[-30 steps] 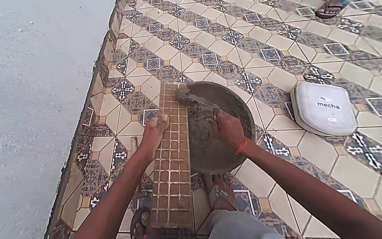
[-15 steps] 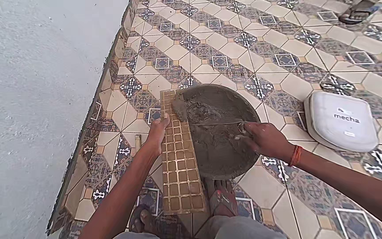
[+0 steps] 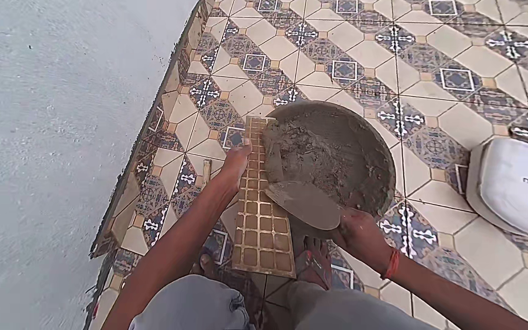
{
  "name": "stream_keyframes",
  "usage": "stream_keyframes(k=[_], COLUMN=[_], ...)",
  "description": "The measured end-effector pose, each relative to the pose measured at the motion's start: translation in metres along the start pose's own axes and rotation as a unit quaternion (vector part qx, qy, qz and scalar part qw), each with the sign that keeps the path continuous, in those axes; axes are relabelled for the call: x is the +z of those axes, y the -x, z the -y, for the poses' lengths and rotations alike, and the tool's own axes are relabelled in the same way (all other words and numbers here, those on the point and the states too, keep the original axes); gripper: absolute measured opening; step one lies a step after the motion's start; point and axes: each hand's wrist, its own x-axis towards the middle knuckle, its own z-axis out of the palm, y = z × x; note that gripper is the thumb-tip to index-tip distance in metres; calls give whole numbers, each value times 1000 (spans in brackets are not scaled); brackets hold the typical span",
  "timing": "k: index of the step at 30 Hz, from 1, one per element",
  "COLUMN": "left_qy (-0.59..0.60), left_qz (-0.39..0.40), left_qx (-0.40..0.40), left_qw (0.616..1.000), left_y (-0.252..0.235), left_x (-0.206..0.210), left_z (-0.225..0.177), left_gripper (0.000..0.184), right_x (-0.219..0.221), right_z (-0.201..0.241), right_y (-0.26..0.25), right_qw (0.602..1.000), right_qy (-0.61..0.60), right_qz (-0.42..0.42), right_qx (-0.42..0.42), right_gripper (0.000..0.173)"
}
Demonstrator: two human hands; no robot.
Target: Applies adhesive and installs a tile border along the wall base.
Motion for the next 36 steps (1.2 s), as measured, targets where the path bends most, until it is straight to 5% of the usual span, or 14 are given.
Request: stream_keyframes(k=[5,9,14,18,25,28,32,36], left_qy=[37,39,79,-24,150,123,143,159], left_qz=[2,5,6,-37,-94,-109,-111,-129], left_qx=[43,63,18,7,31,71,105,126], left_qw=[998,997,997,999,984,984,978,971], left_y=[-18,-25,-24,-9,-21,-19,-16,-14], left_x=[-7,-9,6,6,-26,-43,-50,-52], left_z=[5,2,17,3,2,-5,-1,9], left_gripper=[52,55,46,42,44,45,44,41], right_x=[-57,-65,-34,10,-19,-39,-28,-3], right_z=[-44,-67,2,47,-38,-76,-84,-37], right_y=[1,-28,-57,-39,-14,-32,-70,-64], right_qw=[985,997,988,992,990,986,910,848], right_qy=[102,42,-146,-123,-6,22,91,155], right_qz=[-9,-17,10,19,73,168,307,396], right_qx=[-140,-59,38,-28,-124,-3,264,316], right_gripper=[35,40,41,32,38,37,43,35])
